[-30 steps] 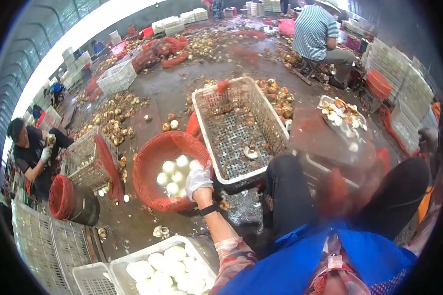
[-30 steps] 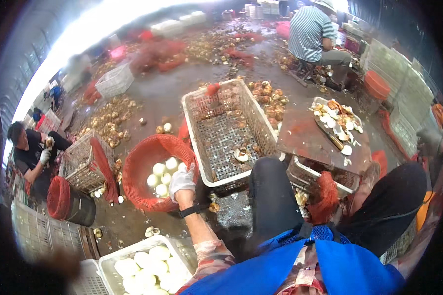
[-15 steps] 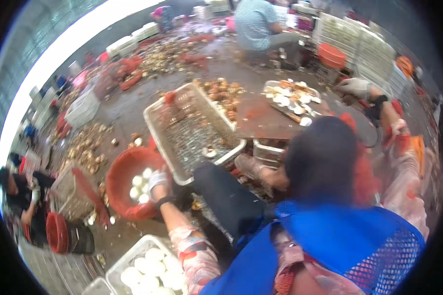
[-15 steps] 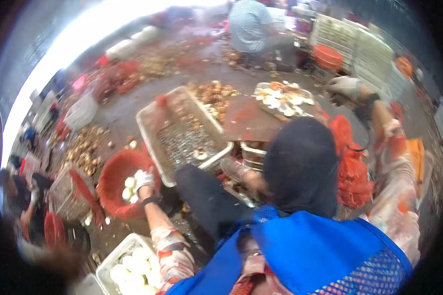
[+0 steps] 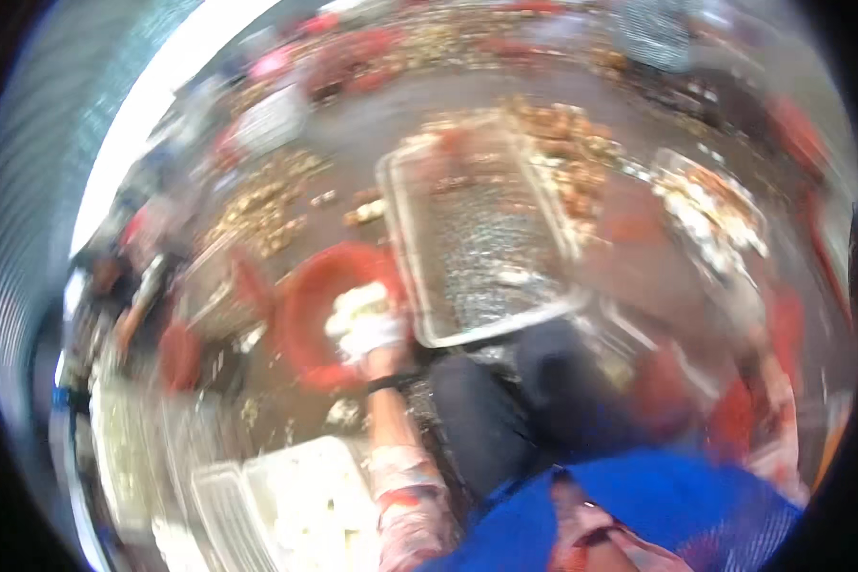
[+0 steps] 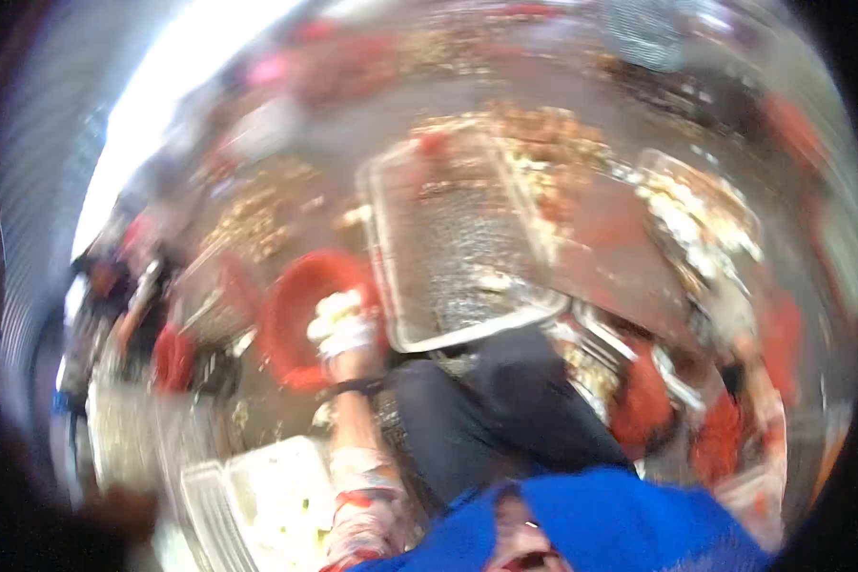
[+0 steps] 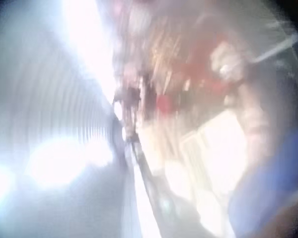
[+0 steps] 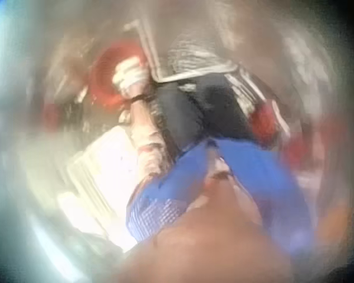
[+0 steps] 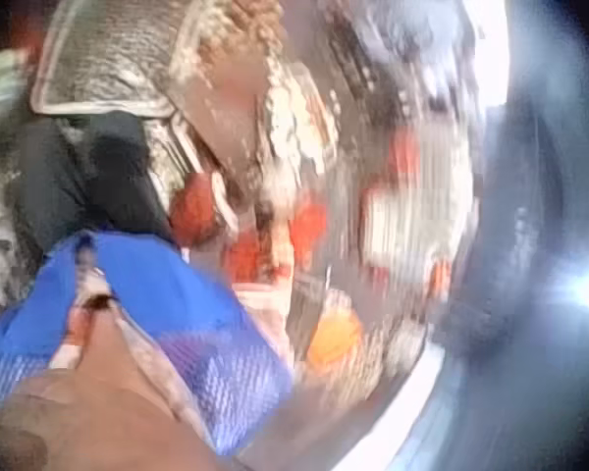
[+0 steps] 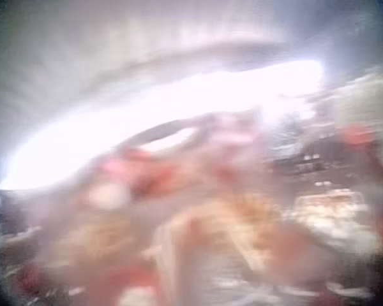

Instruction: The person peels onions by trimming the ends and peeling away the skins using a knife and by hand, then places the peeled onions into a basket.

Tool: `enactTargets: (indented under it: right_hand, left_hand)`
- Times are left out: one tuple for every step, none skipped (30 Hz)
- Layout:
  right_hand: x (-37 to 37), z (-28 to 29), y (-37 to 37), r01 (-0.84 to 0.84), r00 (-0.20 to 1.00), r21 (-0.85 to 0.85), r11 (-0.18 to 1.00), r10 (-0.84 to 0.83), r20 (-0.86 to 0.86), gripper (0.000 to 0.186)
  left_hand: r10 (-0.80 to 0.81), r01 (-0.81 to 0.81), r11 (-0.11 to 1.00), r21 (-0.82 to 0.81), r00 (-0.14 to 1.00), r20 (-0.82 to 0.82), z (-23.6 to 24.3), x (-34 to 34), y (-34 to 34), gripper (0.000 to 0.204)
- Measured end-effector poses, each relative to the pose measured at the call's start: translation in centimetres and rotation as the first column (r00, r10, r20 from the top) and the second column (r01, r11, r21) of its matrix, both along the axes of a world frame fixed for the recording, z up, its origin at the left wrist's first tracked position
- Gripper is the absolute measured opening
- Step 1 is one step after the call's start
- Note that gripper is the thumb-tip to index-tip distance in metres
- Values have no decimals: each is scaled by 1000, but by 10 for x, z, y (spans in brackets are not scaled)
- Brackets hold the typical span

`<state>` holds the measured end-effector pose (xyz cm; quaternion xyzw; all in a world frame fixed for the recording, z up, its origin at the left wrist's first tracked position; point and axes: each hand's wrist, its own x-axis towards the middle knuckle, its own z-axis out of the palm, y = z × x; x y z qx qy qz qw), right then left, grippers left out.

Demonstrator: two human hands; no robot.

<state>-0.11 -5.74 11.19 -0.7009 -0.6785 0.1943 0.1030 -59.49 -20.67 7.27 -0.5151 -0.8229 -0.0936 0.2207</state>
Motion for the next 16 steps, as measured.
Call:
enactTargets:
  right_hand:
    - [7,1,-1,36,999,36,999,-35,-18,38]
    - [33,-20,12,-54,997,198,979,40,73,45]
    - [14,0,16,-38,953,139,990,-6,303,46]
    - [35,-57,41,-175,959,395,902,67,274,47]
    - [41,-82,64,-149,939,239,959,62,337,47]
    - [26,-98,75,-247,939,231,941,174,297,48]
    - [15,-108,80,-275,929,264,925,184,322,48]
    - [3,-106,85,-306,916,297,905,194,351,49]
    - [-9,-100,88,-355,901,292,888,242,360,49]
    - [-23,-84,82,-346,902,181,921,274,332,50]
    - [-27,-73,84,-336,901,60,940,302,312,52]
    - [-2,-91,96,-348,873,53,936,303,382,52]
    - [10,-101,106,-381,873,51,923,341,350,52]
    - [24,-106,112,-387,876,53,921,349,333,52]
    - [29,-112,123,-400,877,-1,917,383,289,57]
    - [25,-116,131,-410,880,-56,910,411,239,63]
  left_hand:
    - [245,-133,967,-216,715,654,33,38,20,54]
    - [190,-175,982,-77,848,495,25,44,25,61]
    - [249,-176,968,-176,727,640,54,74,37,59]
    - [186,-22,973,-231,669,720,-3,14,28,61]
    - [231,-10,947,-321,716,659,1,16,34,65]
    - [258,-44,948,-315,686,680,-2,9,26,66]
    - [317,-76,928,-364,672,669,8,10,20,67]
    - [375,-104,906,-411,649,662,21,13,14,68]
    - [343,-120,923,-366,690,637,21,6,10,68]
    - [328,-149,934,-326,719,612,19,3,-1,67]
    - [285,-152,953,-262,740,609,32,9,-9,65]
    - [214,-125,975,-186,761,613,47,19,-4,64]
    - [186,-125,982,-141,766,616,68,29,-12,62]
    - [129,-96,992,-86,768,628,76,37,-15,59]
    - [80,-85,996,-26,736,673,83,46,-30,59]
    - [26,-73,997,37,707,707,89,49,-48,59]
